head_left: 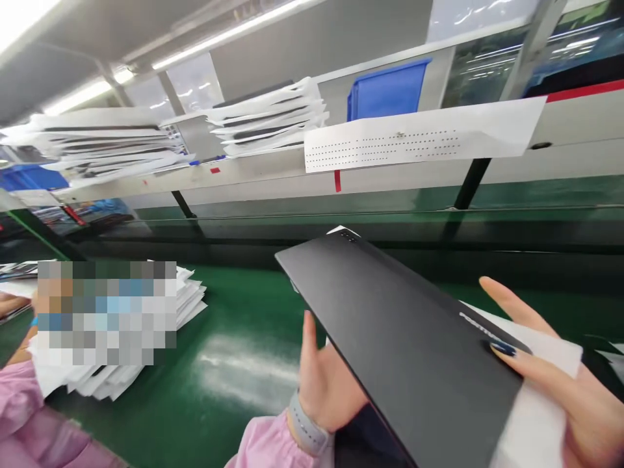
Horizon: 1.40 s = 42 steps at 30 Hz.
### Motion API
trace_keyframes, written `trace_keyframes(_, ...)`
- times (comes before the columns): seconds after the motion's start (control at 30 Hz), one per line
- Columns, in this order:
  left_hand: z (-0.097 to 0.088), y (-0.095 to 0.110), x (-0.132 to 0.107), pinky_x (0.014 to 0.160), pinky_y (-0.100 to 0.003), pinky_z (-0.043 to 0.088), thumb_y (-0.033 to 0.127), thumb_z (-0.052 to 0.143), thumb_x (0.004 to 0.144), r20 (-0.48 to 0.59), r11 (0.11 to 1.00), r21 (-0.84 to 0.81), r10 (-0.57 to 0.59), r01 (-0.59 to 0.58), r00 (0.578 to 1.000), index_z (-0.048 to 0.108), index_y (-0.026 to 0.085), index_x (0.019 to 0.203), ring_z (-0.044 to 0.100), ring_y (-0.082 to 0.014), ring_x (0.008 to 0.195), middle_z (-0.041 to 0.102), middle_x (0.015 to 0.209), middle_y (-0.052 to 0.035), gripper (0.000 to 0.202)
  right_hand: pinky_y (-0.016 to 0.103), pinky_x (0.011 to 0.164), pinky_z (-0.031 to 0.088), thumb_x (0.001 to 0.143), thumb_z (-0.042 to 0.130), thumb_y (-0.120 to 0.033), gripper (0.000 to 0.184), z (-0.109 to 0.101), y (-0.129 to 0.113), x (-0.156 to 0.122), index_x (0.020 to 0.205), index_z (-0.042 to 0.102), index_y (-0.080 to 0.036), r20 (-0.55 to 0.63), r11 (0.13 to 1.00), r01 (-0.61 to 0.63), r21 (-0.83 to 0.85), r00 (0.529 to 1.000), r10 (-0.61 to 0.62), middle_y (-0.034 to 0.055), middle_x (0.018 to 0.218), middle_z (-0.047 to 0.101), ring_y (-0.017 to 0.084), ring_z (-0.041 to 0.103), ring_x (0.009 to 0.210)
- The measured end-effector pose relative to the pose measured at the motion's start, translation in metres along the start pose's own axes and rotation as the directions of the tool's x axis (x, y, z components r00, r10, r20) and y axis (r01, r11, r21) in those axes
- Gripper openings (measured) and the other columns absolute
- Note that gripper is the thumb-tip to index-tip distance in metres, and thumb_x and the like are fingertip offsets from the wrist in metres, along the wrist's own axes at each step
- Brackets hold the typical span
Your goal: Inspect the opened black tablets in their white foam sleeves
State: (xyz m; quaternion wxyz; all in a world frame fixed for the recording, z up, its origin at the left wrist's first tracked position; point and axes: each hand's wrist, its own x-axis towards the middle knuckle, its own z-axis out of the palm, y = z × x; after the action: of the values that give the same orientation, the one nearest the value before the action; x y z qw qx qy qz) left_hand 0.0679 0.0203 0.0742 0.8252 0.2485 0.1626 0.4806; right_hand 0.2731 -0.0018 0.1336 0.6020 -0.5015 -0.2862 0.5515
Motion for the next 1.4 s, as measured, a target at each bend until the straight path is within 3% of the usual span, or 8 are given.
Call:
trace_keyframes(0.2, 0.01, 0.033, 0.009, 0.106, -0.048, 0.046, 0.052, 0.088, 0.061, -0.222, 0.989, 0.023, 0.147, -0.146, 0.964, 0.073, 0.016, 0.101, 0.062, -0.039, 0.121, 0.077, 0.11, -0.0111, 0.056, 0.025, 0.067, 0.062, 0.066, 0.087, -0.043, 0.074, 0.001, 0.008, 0.007, 0.135, 0.06, -0.039, 0.089, 0.996, 0.089, -0.029, 0.992, -0.086, 0.0039, 0.125, 0.072, 0.026, 0.072, 0.096)
trace_keyframes(0.37, 0.016, 0.045, 0.014, 0.089, -0.043, 0.058, 0.024, 0.073, 0.077, -0.517, 0.994, 0.104, 0.07, -0.019, 0.853, 0.07, 0.013, 0.102, 0.076, -0.0319, 0.09, 0.08, 0.084, -0.0082, 0.028, 0.031, 0.083, 0.057, 0.077, 0.079, -0.037, 0.053, 0.004, 0.005, 0.011, 0.127, 0.064, -0.034, 0.234, 0.996, 0.077, -0.049, 0.97, -0.063, 0.0028, 0.116, 0.073, 0.021, 0.069, 0.088)
trace_keyframes(0.6, 0.021, 0.062, 0.01, 0.07, -0.033, 0.062, 0.017, 0.058, 0.09, -0.47, 1.0, -0.018, -0.026, 0.02, 0.882, 0.073, 0.013, 0.075, 0.075, -0.0239, 0.064, 0.074, 0.062, -0.0051, 0.021, 0.03, 0.066, 0.056, 0.082, 0.07, -0.043, 0.046, 0.007, 0.003, 0.012, 0.125, 0.063, -0.028, 0.34, 0.996, 0.033, -0.085, 0.94, -0.002, 0.0052, 0.113, 0.071, 0.021, 0.066, 0.083)
trace_keyframes(0.87, 0.02, 0.063, 0.008, 0.053, -0.022, 0.056, 0.02, 0.058, 0.092, -0.379, 0.998, -0.068, -0.02, -0.006, 0.925, 0.075, 0.012, 0.075, 0.07, -0.0161, 0.053, 0.075, 0.064, -0.0049, 0.026, 0.028, 0.069, 0.053, 0.083, 0.072, -0.046, 0.055, 0.001, 0.009, 0.026, 0.134, 0.057, -0.028, 0.283, 0.997, -0.075, -0.016, 0.956, 0.076, 0.0052, 0.105, 0.077, 0.022, 0.071, 0.084)
trace_keyframes(1.0, 0.02, 0.058, 0.004, 0.072, -0.03, 0.06, 0.038, 0.059, 0.094, -0.311, 0.998, 0.059, 0.004, 0.015, 0.95, 0.077, 0.012, 0.096, 0.076, -0.0232, 0.071, 0.079, 0.077, -0.0074, 0.031, 0.032, 0.074, 0.056, 0.073, 0.081, -0.026, 0.065, 0.005, 0.033, 0.054, 0.133, 0.057, -0.026, 0.419, 0.968, -0.251, 0.031, 0.882, 0.215, 0.0058, 0.099, 0.079, 0.024, 0.074, 0.083)
trace_keyframes(1.17, 0.019, 0.046, 0.0, 0.112, -0.04, 0.042, 0.047, 0.068, 0.088, -0.237, 0.891, 0.413, 0.305, -0.189, 0.922, 0.067, 0.019, 0.128, 0.06, -0.0326, 0.126, 0.073, 0.126, -0.0095, 0.049, 0.029, 0.082, 0.055, 0.069, 0.082, -0.017, 0.05, 0.013, 0.073, 0.083, 0.117, 0.069, -0.018, 0.608, 0.941, -0.335, 0.047, 0.757, 0.239, 0.0079, 0.1, 0.078, 0.021, 0.075, 0.088)
trace_keyframes(1.27, 0.014, 0.041, -0.003, 0.113, -0.04, 0.04, 0.049, 0.071, 0.086, -0.281, 0.814, 0.567, 0.335, -0.126, 0.899, 0.069, 0.02, 0.126, 0.053, -0.0347, 0.133, 0.068, 0.133, -0.0094, 0.049, 0.027, 0.077, 0.054, 0.07, 0.082, -0.018, 0.04, 0.016, 0.082, 0.088, 0.109, 0.072, -0.015, 0.697, 0.942, -0.337, 0.003, 0.675, 0.24, 0.0076, 0.094, 0.078, 0.018, 0.074, 0.081)
trace_keyframes(1.4, 0.012, 0.037, -0.004, 0.104, -0.034, 0.046, 0.05, 0.077, 0.08, -0.368, 0.769, 0.632, 0.409, -0.098, 0.835, 0.075, 0.021, 0.114, 0.055, -0.0339, 0.13, 0.073, 0.126, -0.0073, 0.044, 0.027, 0.075, 0.053, 0.07, 0.081, -0.016, 0.034, 0.016, 0.082, 0.087, 0.102, 0.074, -0.016, 0.695, 0.946, -0.325, 0.002, 0.68, 0.232, 0.0036, 0.083, 0.075, 0.016, 0.071, 0.076)
